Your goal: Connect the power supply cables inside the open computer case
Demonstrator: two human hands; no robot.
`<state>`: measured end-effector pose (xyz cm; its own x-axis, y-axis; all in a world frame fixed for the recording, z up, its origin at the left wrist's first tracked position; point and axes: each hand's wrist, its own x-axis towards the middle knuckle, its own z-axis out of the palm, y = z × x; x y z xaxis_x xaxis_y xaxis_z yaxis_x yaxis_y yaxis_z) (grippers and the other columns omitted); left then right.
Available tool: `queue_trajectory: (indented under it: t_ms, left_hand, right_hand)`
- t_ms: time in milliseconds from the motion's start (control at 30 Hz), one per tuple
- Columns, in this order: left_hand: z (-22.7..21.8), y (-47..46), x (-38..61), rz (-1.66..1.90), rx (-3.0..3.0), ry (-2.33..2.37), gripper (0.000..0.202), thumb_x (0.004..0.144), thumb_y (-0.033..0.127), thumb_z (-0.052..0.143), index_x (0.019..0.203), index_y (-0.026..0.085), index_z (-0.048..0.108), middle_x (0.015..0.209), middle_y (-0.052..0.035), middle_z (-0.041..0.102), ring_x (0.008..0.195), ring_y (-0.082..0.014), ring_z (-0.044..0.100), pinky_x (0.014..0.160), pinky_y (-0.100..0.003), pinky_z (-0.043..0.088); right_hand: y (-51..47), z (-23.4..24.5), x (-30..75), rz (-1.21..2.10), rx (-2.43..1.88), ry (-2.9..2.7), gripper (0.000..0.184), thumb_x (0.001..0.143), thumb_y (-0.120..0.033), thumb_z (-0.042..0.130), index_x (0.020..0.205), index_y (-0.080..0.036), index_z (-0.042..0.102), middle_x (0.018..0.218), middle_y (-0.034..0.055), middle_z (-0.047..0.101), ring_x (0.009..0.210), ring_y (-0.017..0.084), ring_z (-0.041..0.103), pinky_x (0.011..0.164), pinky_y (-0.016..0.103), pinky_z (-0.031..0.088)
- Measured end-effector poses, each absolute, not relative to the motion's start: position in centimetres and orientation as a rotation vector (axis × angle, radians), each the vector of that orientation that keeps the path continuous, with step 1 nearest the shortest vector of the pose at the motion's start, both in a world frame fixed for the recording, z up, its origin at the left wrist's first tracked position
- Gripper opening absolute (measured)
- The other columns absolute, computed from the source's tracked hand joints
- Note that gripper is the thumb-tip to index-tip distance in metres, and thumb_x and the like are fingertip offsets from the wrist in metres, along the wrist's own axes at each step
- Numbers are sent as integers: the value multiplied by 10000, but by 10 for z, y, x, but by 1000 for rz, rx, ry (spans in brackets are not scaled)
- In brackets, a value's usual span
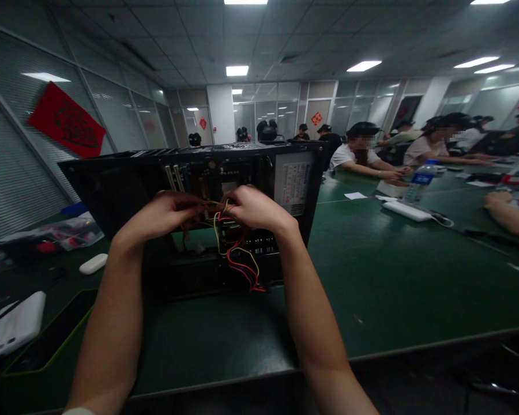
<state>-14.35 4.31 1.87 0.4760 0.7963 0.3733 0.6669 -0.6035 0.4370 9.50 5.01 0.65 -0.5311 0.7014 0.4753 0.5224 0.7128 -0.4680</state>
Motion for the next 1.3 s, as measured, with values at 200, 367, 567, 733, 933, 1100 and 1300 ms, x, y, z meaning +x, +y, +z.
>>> queue_trajectory:
  t_ms: [200,367,567,733,933,1100,1300]
  left_hand:
    - [18,50,-141,1148,2475,1394,330,916,353,568,1117,198,779,1081,-54,781,933,-218,700,793,-263,511]
    - [14,51,-129,1185,2499,1353,350,940,391,545,1113,205,786,1110,-54,777,956,-229,697,850,-292,504]
    - [9,61,-139,883,2620,1422,367,948,452,524,1111,250,784,1035,-30,783,904,-227,705,751,-269,479]
    - [12,63,-140,1066,2519,1608,353,937,430,545,1085,214,781,1042,-86,780,839,-233,705,706,-284,476]
    - [0,68,-124,1112,2166,1333,344,957,428,497,992,150,695,792,-73,735,657,-179,661,610,-265,484]
    - [-18,75,-131,430,2016,1216,244,970,379,452,924,170,569,841,-81,724,701,-186,688,652,-285,537]
    - [-19,72,-141,146,1902,1174,322,903,494,542,770,207,487,589,-7,586,528,-165,590,535,-270,476]
  right_hand:
    - [41,10,95,595,-657,-2004,437,957,-547,564,904,-141,715,731,21,646,667,126,557,566,236,406]
    - [23,17,82,969,-521,-1801,589,931,-726,466,944,-170,661,677,10,635,542,109,575,477,213,438]
    - [17,21,77,1082,-443,-1670,591,913,-755,465,857,-189,626,726,23,678,532,112,609,422,211,458]
    - [15,20,80,941,-502,-1696,639,932,-776,367,874,-219,673,636,-3,619,499,102,578,421,215,431]
    - [15,17,79,958,-417,-1708,651,920,-793,368,840,-219,665,638,6,635,512,120,595,445,235,456]
    - [17,19,81,927,-275,-1597,605,896,-791,445,795,-225,633,600,-8,623,469,120,549,396,232,408]
    - [3,29,95,855,-261,-1465,520,950,-676,502,733,-221,631,578,-1,641,435,98,526,358,229,290]
